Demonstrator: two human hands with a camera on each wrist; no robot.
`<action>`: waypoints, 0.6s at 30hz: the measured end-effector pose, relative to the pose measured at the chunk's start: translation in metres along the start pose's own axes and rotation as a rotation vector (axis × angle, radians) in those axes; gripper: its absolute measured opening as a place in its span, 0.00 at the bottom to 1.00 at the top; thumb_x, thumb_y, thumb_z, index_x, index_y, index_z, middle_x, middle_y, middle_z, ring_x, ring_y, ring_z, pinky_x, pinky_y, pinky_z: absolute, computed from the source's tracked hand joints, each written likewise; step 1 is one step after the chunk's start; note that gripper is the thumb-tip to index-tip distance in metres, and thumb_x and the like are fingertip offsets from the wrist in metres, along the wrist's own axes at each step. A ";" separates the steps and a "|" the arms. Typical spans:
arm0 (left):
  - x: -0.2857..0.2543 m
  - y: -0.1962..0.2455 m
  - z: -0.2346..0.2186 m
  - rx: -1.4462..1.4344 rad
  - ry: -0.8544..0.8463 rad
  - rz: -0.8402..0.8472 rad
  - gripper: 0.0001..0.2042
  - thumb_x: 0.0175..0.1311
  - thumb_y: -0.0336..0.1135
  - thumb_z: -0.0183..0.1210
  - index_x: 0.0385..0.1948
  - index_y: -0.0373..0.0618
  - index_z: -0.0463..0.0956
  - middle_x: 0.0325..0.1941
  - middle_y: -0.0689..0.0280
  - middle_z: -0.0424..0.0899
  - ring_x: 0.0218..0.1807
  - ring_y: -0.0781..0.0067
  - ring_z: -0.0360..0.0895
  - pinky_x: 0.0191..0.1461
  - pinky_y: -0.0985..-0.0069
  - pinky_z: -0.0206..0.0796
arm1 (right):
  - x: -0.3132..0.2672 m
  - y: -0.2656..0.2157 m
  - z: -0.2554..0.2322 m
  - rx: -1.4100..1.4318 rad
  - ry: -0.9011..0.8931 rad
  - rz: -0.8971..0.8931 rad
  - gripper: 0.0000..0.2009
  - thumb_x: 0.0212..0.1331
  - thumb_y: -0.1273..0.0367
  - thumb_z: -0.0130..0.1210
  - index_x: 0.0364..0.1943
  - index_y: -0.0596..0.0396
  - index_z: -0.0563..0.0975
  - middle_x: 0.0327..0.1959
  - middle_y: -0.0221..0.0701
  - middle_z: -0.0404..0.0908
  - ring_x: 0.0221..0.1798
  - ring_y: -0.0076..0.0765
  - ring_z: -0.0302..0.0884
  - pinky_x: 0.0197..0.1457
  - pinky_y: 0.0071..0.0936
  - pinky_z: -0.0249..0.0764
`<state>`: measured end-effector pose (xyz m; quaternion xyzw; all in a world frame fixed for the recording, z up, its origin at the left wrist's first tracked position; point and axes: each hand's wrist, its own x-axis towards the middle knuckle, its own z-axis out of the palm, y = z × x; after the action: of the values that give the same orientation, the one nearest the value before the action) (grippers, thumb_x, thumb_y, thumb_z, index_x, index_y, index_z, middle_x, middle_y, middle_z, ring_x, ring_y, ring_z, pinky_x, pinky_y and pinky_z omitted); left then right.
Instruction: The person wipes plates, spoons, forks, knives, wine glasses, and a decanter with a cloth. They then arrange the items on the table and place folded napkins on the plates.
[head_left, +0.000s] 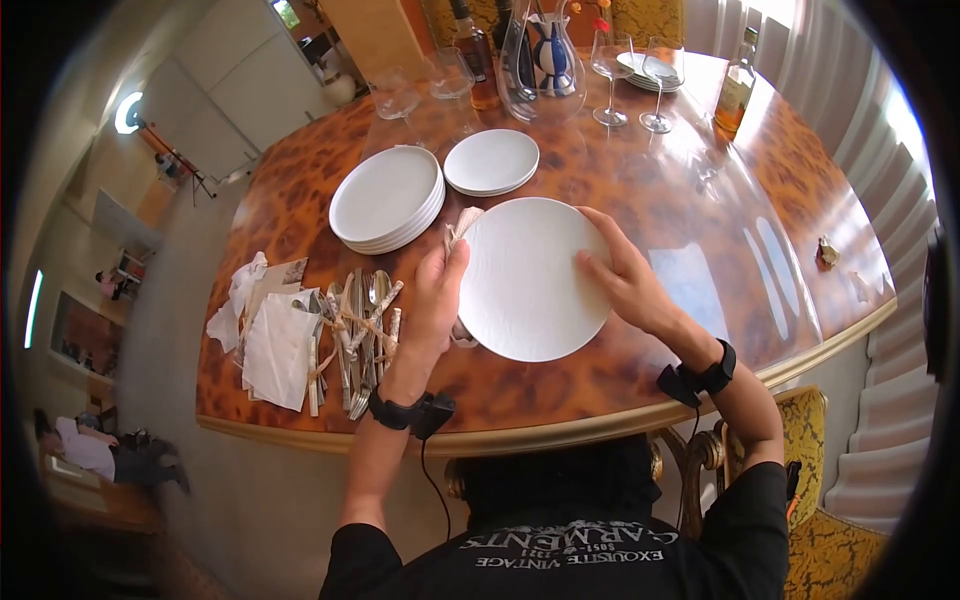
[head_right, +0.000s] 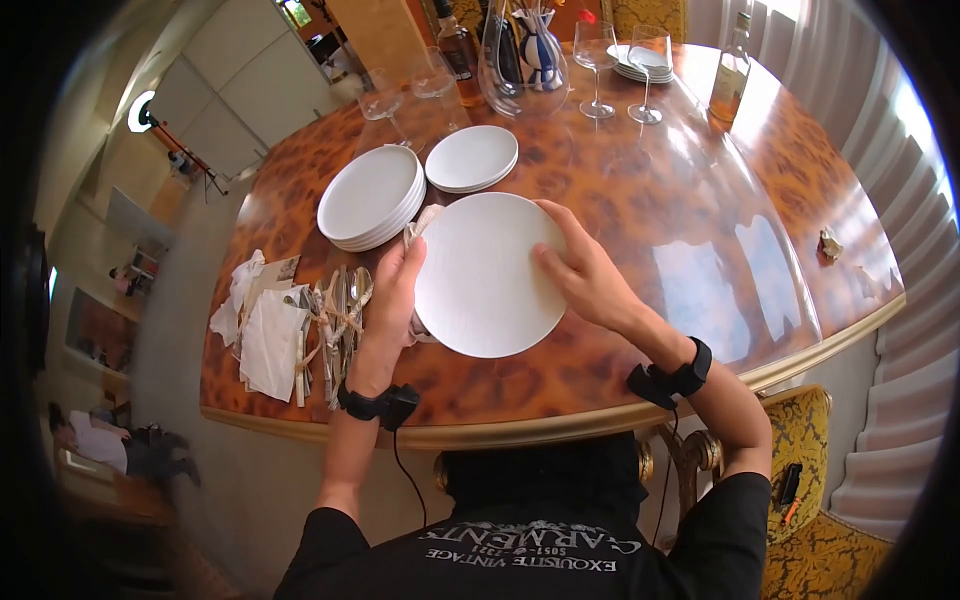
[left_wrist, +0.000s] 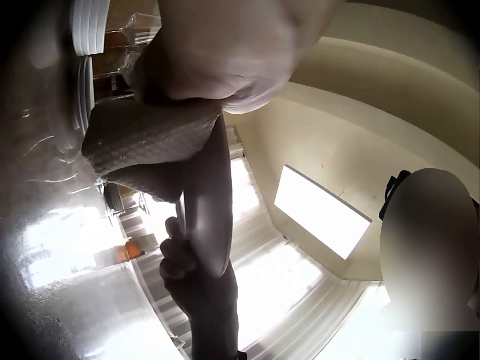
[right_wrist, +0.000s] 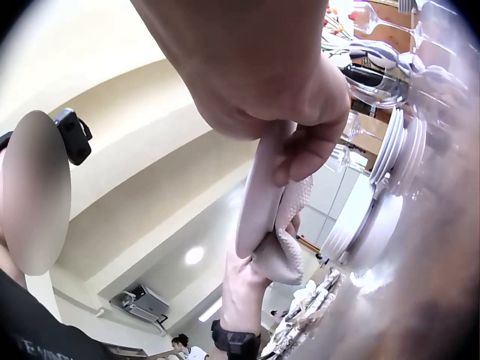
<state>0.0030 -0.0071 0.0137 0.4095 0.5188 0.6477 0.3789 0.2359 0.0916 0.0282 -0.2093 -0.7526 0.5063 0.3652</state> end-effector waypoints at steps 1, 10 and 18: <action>0.004 0.004 -0.004 0.067 -0.105 -0.049 0.17 0.74 0.40 0.49 0.52 0.34 0.73 0.42 0.68 0.79 0.41 0.85 0.71 0.46 0.80 0.66 | 0.002 -0.003 -0.007 0.017 -0.117 0.048 0.21 0.69 0.70 0.45 0.65 0.57 0.62 0.56 0.42 0.75 0.56 0.38 0.75 0.57 0.35 0.72; 0.005 0.008 0.017 0.083 0.171 0.248 0.18 0.75 0.35 0.44 0.60 0.32 0.65 0.55 0.59 0.77 0.54 0.75 0.73 0.61 0.73 0.63 | -0.018 -0.009 0.019 0.290 -0.037 0.300 0.21 0.72 0.65 0.43 0.64 0.57 0.55 0.39 0.40 0.78 0.28 0.27 0.80 0.25 0.22 0.77; 0.021 0.013 -0.006 0.072 -0.131 0.005 0.19 0.73 0.37 0.49 0.57 0.32 0.69 0.51 0.60 0.79 0.52 0.74 0.74 0.57 0.75 0.66 | 0.015 -0.006 -0.013 0.217 -0.184 0.323 0.17 0.71 0.68 0.40 0.61 0.58 0.62 0.30 0.34 0.77 0.17 0.23 0.71 0.20 0.20 0.70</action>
<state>-0.0109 0.0081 0.0284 0.4655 0.5151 0.6014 0.3955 0.2369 0.1076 0.0413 -0.2396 -0.6806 0.6533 0.2293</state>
